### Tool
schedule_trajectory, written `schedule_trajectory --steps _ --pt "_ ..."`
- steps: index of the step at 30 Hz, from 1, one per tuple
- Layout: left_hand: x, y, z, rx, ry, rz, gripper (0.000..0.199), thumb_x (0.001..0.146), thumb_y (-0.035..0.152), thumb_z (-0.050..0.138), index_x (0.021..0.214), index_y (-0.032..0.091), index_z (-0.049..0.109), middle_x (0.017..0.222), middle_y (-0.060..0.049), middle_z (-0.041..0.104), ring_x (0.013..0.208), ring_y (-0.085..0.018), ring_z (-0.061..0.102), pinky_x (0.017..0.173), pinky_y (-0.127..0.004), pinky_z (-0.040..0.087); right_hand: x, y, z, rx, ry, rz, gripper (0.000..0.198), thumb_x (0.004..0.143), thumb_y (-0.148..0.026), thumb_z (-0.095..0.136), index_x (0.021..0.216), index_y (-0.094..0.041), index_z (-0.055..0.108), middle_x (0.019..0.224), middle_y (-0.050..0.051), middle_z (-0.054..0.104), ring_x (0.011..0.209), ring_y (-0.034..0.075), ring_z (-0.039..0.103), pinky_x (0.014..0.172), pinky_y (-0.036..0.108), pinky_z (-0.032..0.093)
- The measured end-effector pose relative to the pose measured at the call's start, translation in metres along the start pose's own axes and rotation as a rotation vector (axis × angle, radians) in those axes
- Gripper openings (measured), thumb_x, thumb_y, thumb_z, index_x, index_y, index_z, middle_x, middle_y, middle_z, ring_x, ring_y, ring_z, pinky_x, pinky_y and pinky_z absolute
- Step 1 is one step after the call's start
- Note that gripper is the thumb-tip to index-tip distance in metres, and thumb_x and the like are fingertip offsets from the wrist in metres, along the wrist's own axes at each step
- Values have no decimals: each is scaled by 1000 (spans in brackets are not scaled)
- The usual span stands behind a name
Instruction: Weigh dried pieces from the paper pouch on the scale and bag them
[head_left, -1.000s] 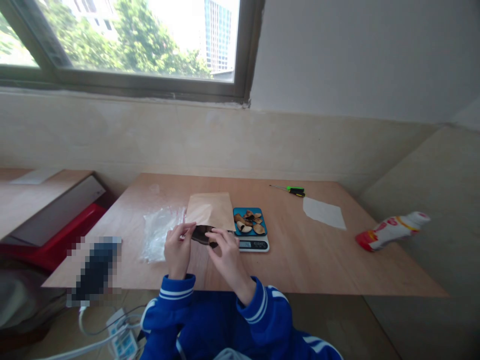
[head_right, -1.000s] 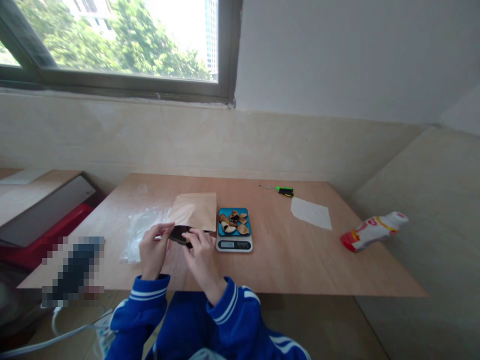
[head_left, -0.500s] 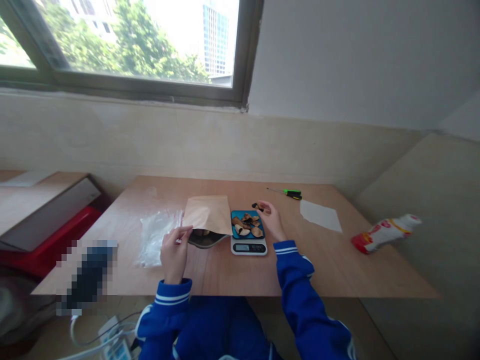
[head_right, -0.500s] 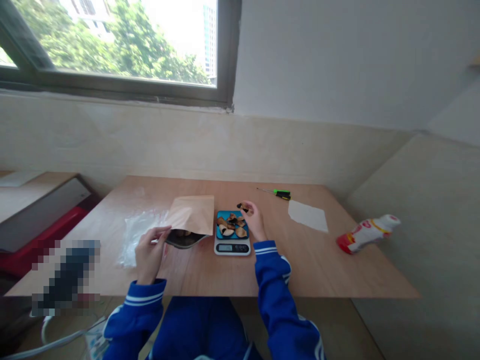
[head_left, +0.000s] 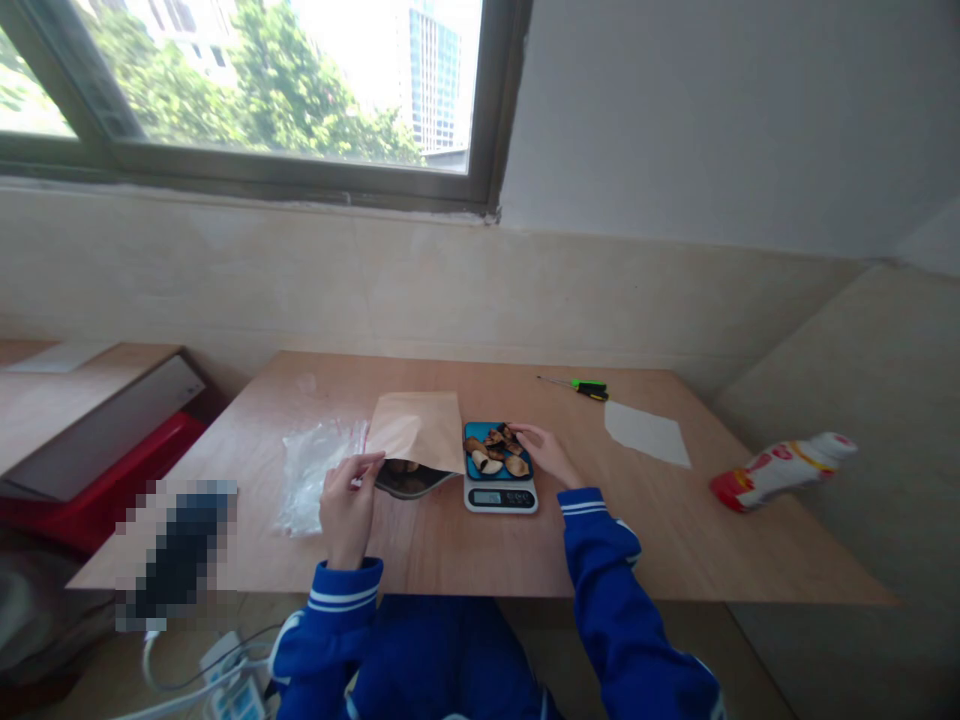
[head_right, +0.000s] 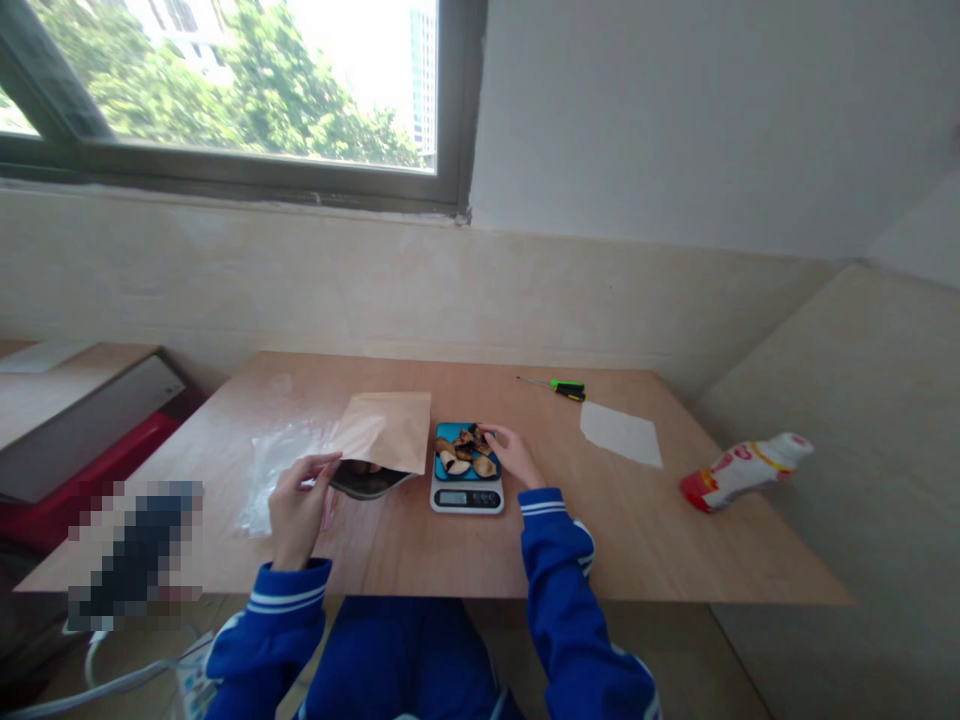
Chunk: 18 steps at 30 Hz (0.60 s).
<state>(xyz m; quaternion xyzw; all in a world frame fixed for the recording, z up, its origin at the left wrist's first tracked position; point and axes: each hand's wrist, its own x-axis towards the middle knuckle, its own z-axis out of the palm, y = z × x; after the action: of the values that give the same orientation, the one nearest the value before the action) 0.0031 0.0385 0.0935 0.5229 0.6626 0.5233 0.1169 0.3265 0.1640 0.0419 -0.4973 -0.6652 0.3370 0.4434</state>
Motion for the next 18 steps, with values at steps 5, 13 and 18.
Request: schedule_trajectory --steps 5,13,18 --pt "-1 -1 0 -3 -4 0 18 84 38 58 89 26 70 83 0 68 80 -18 60 67 -30 46 -9 -10 -9 2 85 5 42 79 -50 56 103 -18 69 116 12 68 114 27 59 100 44 43" --pt "-1 -2 0 -1 -6 -5 17 83 38 58 90 27 70 82 0 68 79 -18 60 66 -29 47 -42 -33 -16 29 200 41 34 84 -45 53 98 -18 68 108 12 70 102 25 63 89 41 49" --pt "-1 0 1 7 5 1 17 84 38 58 89 27 70 81 1 68 78 -18 59 65 -29 46 -64 -61 -7 190 161 73 29 83 -43 57 94 -19 68 92 8 72 87 22 66 83 37 51"
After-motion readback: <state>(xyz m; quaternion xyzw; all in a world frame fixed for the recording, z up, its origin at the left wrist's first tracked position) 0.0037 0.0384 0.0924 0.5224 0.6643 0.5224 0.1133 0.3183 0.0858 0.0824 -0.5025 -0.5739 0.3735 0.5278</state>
